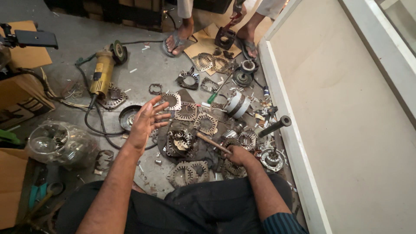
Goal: The person sits on the floor among scattered motor parts and uses a hammer to strike and break apart electric motor stators and housings, working through the scrap pieces one at a time and setting pieces aside as they come apart.
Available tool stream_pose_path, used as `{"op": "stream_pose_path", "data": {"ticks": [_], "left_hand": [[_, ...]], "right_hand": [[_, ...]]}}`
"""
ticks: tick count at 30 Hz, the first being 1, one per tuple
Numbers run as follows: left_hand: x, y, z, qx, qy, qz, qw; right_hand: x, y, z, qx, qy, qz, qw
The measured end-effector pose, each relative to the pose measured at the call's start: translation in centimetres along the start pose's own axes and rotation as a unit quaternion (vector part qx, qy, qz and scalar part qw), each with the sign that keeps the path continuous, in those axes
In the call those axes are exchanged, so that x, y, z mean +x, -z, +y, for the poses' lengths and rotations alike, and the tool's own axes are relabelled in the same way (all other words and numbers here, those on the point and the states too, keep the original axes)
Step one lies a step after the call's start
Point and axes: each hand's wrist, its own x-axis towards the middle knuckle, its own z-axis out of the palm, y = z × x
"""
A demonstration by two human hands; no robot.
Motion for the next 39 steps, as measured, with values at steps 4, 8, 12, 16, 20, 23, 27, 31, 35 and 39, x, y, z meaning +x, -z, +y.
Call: {"op": "stream_pose_path", "data": {"ticks": [4,8,12,16,20,23,27,31,35,39], "left_hand": [[0.2,0.2,0.0,-0.003,-0.002,-0.003,1.000],[0.3,0.3,-0.3,0.014,-0.003,-0.002,1.000],[0.5,0.5,-0.7,-0.008,0.002,-0.006,1.000],[0.7,0.7,-1.0,-0.005,-0.003,-0.005,1.000],[1.1,1.1,-1.6,-0.004,-0.005,-0.001,1.000],[1.4,1.5,-2.5,-0.016,0.009,0.007,1.000],[2.0,2.1,-3.9,0.013,0.018,0.013,1.000],[2.4,2.5,-5.2,0.061,0.046,0.033,0.997],[2.3,2.3,-6.2,0.129,0.066,0.063,0.987],[2.0,2.1,-6.0,0.150,0.062,0.068,0.984]], "right_hand": [[0.0,-0.1,-0.1,-0.004,-0.016,0.002,1.000],[0.2,-0.2,0.1,0.000,0.002,0.007,1.000],[0.4,-0.3,0.6,-0.010,0.002,0.007,1.000],[0.8,-0.7,1.0,-0.003,0.004,0.009,1.000],[1.4,-0.9,1.4,-0.015,0.005,0.025,1.000],[1.5,-0.9,1.2,-0.029,-0.007,0.025,0.999],[0.9,-0.5,-0.6,-0.077,-0.035,0.042,0.996],[-1.0,1.4,-2.8,-0.091,-0.079,0.068,0.990],[-3.9,3.7,-3.8,0.015,-0.010,0.193,0.981],[-5.7,4.0,-5.4,0.181,0.095,0.324,0.924]]}}
